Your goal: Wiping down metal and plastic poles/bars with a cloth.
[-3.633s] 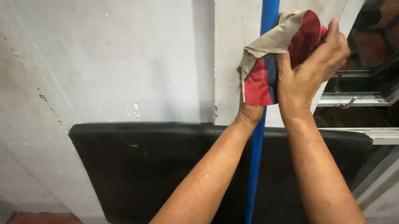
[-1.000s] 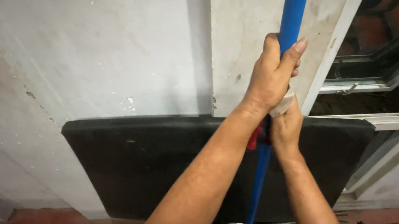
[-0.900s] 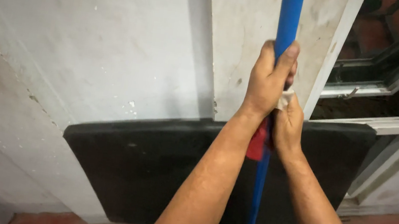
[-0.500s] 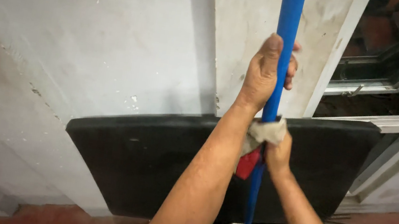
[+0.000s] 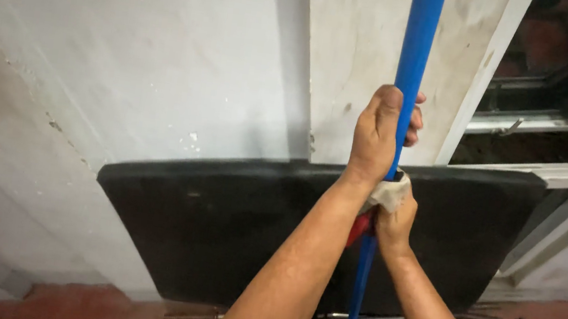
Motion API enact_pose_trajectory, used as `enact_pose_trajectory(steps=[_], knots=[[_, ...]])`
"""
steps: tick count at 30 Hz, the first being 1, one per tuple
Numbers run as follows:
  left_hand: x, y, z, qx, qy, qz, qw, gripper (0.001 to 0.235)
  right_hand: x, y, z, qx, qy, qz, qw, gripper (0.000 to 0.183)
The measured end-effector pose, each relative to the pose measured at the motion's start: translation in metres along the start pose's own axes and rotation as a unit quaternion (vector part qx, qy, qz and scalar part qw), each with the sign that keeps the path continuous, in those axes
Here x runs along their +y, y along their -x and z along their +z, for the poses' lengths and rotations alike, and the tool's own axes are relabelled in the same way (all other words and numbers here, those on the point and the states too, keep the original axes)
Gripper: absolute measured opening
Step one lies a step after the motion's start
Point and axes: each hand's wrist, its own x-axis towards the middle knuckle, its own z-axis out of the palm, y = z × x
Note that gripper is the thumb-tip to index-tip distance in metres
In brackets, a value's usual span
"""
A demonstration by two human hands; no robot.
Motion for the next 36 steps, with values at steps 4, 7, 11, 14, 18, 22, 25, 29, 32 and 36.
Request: enact_pose_trajectory(steps=[4, 7, 11, 14, 18, 22, 25, 29, 32, 36], knots=[[-0.006, 0.001, -0.005, 0.019, 0.044, -0.016, 0.999, 0.062, 0.036, 0.005, -0.010, -0.034, -0.068, 0.066, 0.995, 0.051], [-0.004, -0.001, -0.008, 0.018, 0.055, -0.031, 0.998, 0.066, 0.016, -0.019, 0.002, -0.013, -0.075, 0.161, 0.984, 0.047], [-0.014, 0.004, -0.009, -0.014, 0.028, 0.007, 0.999, 0.060, 0.008, -0.017, 0.009, 0.056, -0.085, 0.181, 0.978, 0.042], [-0.010, 0.011, -0.003, 0.018, -0.054, 0.051, 0.997, 0.057, 0.070, 0.025, -0.008, 0.058, -0.069, 0.161, 0.983, 0.033], [-0.006, 0.012, -0.006, 0.062, -0.119, 0.091, 0.987, 0.057, 0.079, 0.027, -0.002, 0.069, -0.081, 0.213, 0.971, 0.030], [-0.023, 0.008, -0.014, 0.068, -0.147, 0.135, 0.977, 0.055, 0.046, -0.033, 0.007, 0.075, -0.034, 0.195, 0.977, 0.035], [-0.029, 0.006, -0.023, 0.048, -0.141, 0.157, 0.976, 0.055, -0.023, -0.064, 0.025, 0.067, -0.060, 0.154, 0.984, 0.041], [-0.049, 0.020, -0.036, 0.020, -0.160, 0.130, 0.978, 0.057, -0.015, -0.040, 0.022, 0.063, -0.059, 0.087, 0.992, 0.056], [-0.069, 0.051, -0.047, 0.037, -0.265, 0.078, 0.960, 0.053, 0.064, 0.019, 0.006, 0.053, -0.050, 0.103, 0.992, 0.056], [-0.119, 0.090, -0.063, 0.066, -0.236, 0.000, 0.970, 0.050, 0.099, 0.066, 0.002, 0.053, -0.035, 0.206, 0.976, 0.051]])
